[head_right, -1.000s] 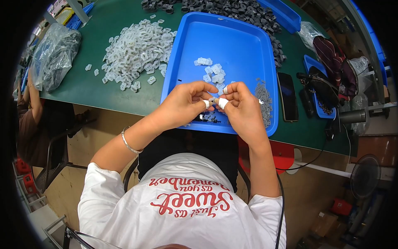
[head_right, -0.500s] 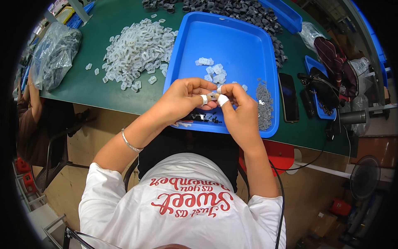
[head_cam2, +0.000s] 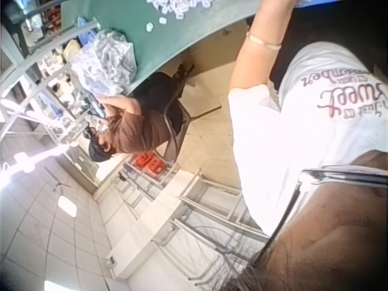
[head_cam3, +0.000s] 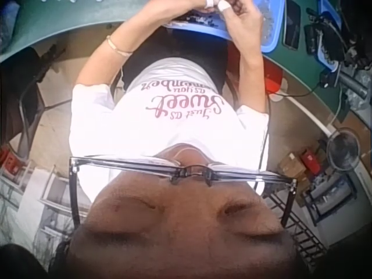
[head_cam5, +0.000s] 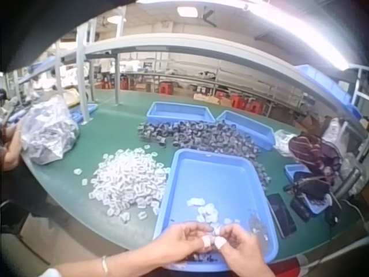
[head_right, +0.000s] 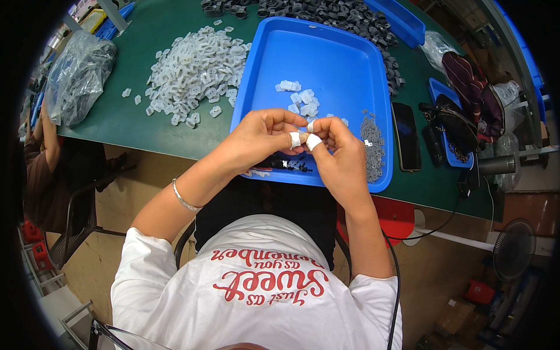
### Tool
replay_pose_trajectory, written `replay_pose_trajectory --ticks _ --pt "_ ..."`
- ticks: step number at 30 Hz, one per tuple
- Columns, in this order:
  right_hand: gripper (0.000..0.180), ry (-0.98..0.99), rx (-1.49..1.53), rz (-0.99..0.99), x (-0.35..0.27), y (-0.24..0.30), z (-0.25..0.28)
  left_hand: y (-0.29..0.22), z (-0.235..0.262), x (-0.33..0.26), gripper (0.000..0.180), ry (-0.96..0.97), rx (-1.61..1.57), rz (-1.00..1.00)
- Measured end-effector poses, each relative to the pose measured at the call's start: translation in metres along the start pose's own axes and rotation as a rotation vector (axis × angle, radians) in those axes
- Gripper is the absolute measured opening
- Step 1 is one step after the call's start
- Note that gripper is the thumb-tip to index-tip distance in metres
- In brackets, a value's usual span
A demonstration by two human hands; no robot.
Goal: The person assembles plastic components by inserting small black pieces into white plastic parts by hand in a tray.
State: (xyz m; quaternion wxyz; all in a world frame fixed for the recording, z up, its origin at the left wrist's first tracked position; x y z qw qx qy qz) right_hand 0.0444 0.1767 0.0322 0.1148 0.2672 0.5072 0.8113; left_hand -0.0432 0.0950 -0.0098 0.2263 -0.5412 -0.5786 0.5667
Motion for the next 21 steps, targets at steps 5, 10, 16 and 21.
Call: replay_pose_trajectory --ticks 5,10,16,21 --pt "0.013 -0.051 0.159 -0.055 -0.001 -0.002 0.011 -0.007 0.006 -0.008 0.015 -0.053 -0.032 -0.032" --pt "0.011 -0.113 0.101 -0.042 0.000 -0.006 0.039 -0.049 0.039 -0.036 0.013 -0.215 -0.009 -0.257" --pt "0.009 -0.066 -0.038 -0.057 -0.008 -0.020 0.051 -0.143 0.144 -0.078 0.014 -0.680 0.407 -0.773" --pt "0.012 0.196 -0.276 -0.009 -0.010 -0.001 0.018 -0.173 0.205 -0.075 0.020 -0.959 0.805 -0.726"
Point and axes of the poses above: each hand's wrist, its own x-axis towards the middle knuckle, its own z-axis out of the back of the hand, y = z × x, the point moved 10 cm from there along x, towards the middle knuckle, and after that the axes turned 12 degrees about z, right-handed, at the moved point
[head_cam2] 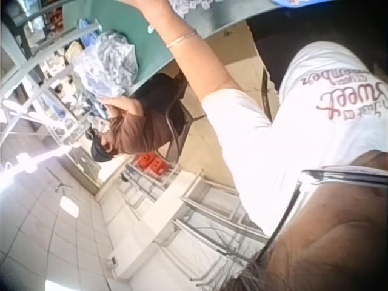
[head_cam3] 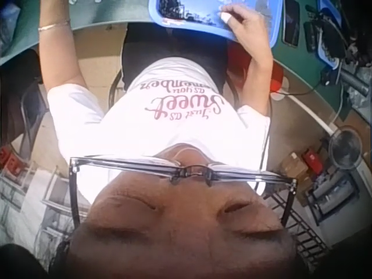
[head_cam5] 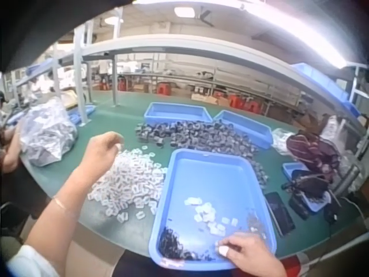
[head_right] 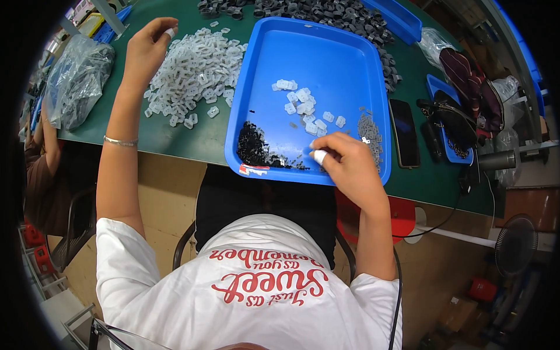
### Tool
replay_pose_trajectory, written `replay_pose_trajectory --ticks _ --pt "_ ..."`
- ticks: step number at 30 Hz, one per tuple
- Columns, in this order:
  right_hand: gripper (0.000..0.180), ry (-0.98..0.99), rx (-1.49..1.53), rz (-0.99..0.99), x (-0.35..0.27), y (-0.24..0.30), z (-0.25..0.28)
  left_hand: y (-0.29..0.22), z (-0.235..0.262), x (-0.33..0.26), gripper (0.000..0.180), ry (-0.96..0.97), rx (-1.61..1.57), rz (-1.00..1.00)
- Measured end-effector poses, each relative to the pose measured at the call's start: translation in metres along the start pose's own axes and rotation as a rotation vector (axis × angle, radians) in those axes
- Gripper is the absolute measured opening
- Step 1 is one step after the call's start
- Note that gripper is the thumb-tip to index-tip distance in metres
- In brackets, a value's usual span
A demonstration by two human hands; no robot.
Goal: The person assembles plastic components by inserting small black pieces into white plastic parts by hand in a tray.
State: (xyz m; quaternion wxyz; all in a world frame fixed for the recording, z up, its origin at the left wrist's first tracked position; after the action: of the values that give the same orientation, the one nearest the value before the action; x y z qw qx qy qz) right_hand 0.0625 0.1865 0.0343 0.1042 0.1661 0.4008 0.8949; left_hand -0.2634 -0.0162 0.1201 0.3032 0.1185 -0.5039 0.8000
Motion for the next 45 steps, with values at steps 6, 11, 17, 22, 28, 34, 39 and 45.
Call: replay_pose_trajectory --ticks 6,11,17,22,28,34,39,45 --pt "0.016 0.212 -0.188 0.278 0.013 0.032 -0.031 -0.037 -0.029 -0.025 0.031 -0.055 0.564 -0.354" --pt "0.014 0.289 -0.325 0.349 0.015 0.034 -0.036 -0.109 -0.097 -0.103 0.021 0.330 0.032 -0.389" --pt "0.011 0.311 -0.377 0.427 0.014 0.041 -0.042 -0.111 -0.159 -0.152 0.021 0.610 0.069 -0.337" --pt "0.013 0.199 -0.112 0.185 0.012 0.022 -0.028 -0.095 -0.179 -0.152 0.017 0.556 0.243 -0.333" --pt "0.010 0.002 0.127 0.096 0.010 0.008 -0.010 -0.095 -0.181 -0.151 0.014 0.533 0.237 -0.335" --pt "0.010 -0.087 0.417 -0.044 0.008 -0.011 -0.012 -0.092 -0.182 -0.150 0.014 0.578 0.114 -0.270" --pt "0.010 -0.180 0.515 -0.105 0.008 -0.019 -0.012 -0.099 -0.173 -0.151 0.014 0.624 0.063 -0.196" --pt "0.019 -0.215 0.560 -0.019 0.012 -0.008 -0.007 -0.077 -0.185 -0.174 0.026 0.996 -0.589 0.581"
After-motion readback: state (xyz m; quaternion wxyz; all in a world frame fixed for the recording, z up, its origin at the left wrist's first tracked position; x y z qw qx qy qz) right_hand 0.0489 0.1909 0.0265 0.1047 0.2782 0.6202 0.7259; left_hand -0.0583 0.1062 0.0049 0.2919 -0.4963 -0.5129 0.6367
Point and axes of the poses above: each hand's wrist, its own x-axis towards the middle knuckle, its own z-axis out of the back of the hand, y = z × x, the point moved 10 cm from there along x, towards the middle knuckle, and after that the axes turned 12 degrees about z, right-handed, at the moved point
